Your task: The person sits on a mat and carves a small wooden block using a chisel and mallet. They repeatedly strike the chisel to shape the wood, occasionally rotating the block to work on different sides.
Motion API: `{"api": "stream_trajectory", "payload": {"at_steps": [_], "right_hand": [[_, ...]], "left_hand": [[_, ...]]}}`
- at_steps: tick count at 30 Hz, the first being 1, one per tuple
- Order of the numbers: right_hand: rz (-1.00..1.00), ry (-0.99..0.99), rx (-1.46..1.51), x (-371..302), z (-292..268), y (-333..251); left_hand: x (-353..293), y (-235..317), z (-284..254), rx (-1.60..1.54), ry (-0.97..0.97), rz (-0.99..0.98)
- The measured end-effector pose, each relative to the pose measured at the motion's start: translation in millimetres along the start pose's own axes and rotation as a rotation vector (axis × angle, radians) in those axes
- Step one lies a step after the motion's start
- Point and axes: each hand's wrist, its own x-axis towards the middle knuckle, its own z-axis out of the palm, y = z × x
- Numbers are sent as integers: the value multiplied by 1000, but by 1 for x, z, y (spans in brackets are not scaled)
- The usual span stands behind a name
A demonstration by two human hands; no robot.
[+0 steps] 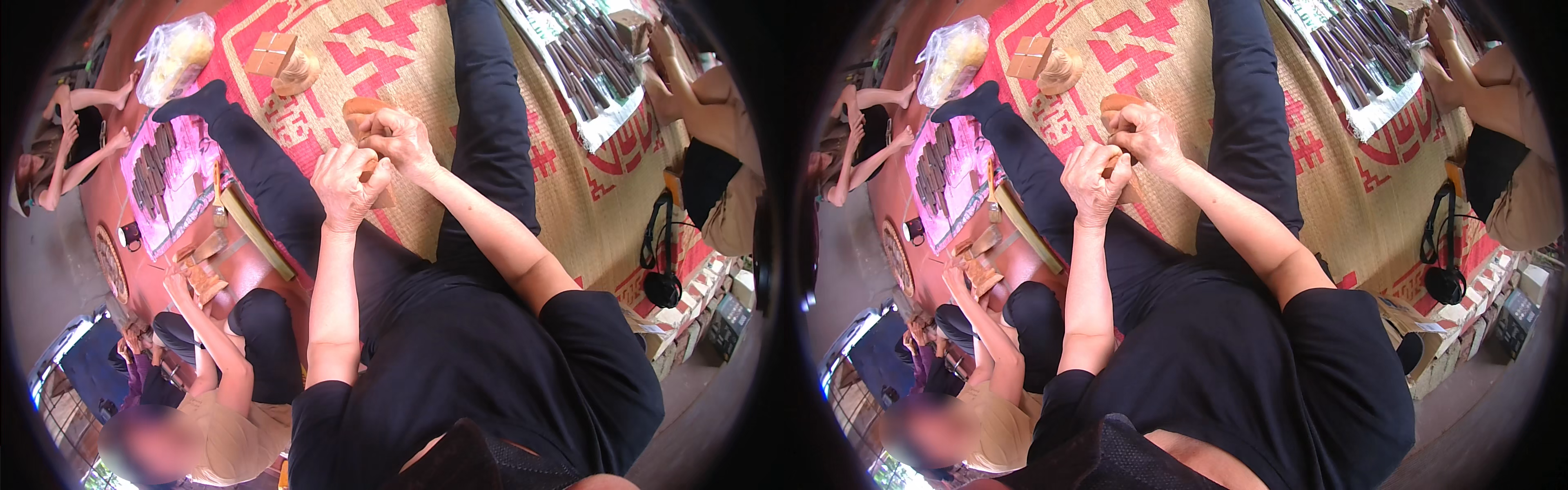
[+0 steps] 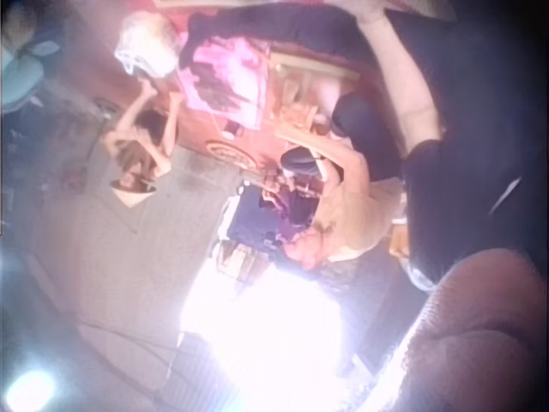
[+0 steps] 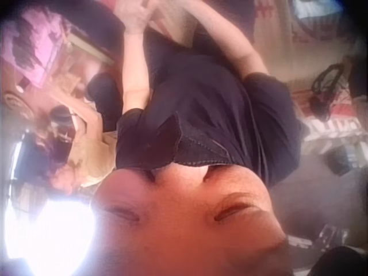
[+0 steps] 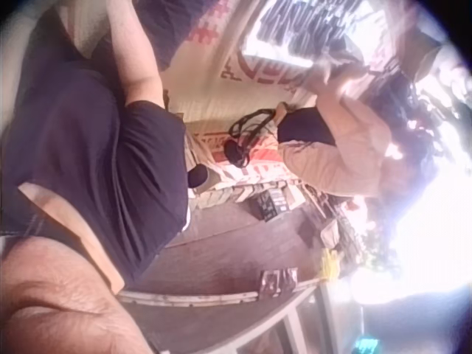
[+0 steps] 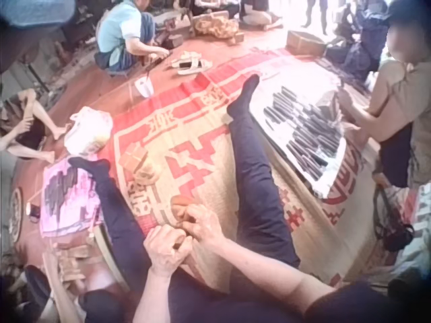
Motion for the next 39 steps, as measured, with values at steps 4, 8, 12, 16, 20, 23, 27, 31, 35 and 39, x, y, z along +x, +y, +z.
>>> {"api": "stream_trajectory", "payload": {"at_steps": [4, 8, 12, 16, 20, 23, 27, 31, 35, 39], "right_hand": [[150, 107, -39, 15, 4, 15], [317, -66, 500, 20, -27, 18], [-137, -138, 8, -10, -22, 5], [-202, -39, -155, -10, -11, 5], [-5, -25, -113, -4, -2, -5], [38, 42, -107, -3, 4, -8], [202, 200, -230, 18, 2, 3], [320, 16, 383, 19, -23, 19], [45, -93, 219, -5, -20, 12], [130, 70, 197, 5, -10, 29]], "left_hand": [[-1, 9, 0, 18, -55, 57], [-4, 12, 4, 37, -30, 65], [-2, 6, 1, 28, -45, 48], [1, 3, 2, 0, -5, 19], [6, -4, 0, -10, 25, -11], [8, -6, 1, -21, 26, 4], [6, 2, 2, 1, -35, 83], [1, 6, 1, -12, -13, 55], [0, 0, 2, -19, 31, 5], [-3, 4, 4, -21, 30, 52]]}}
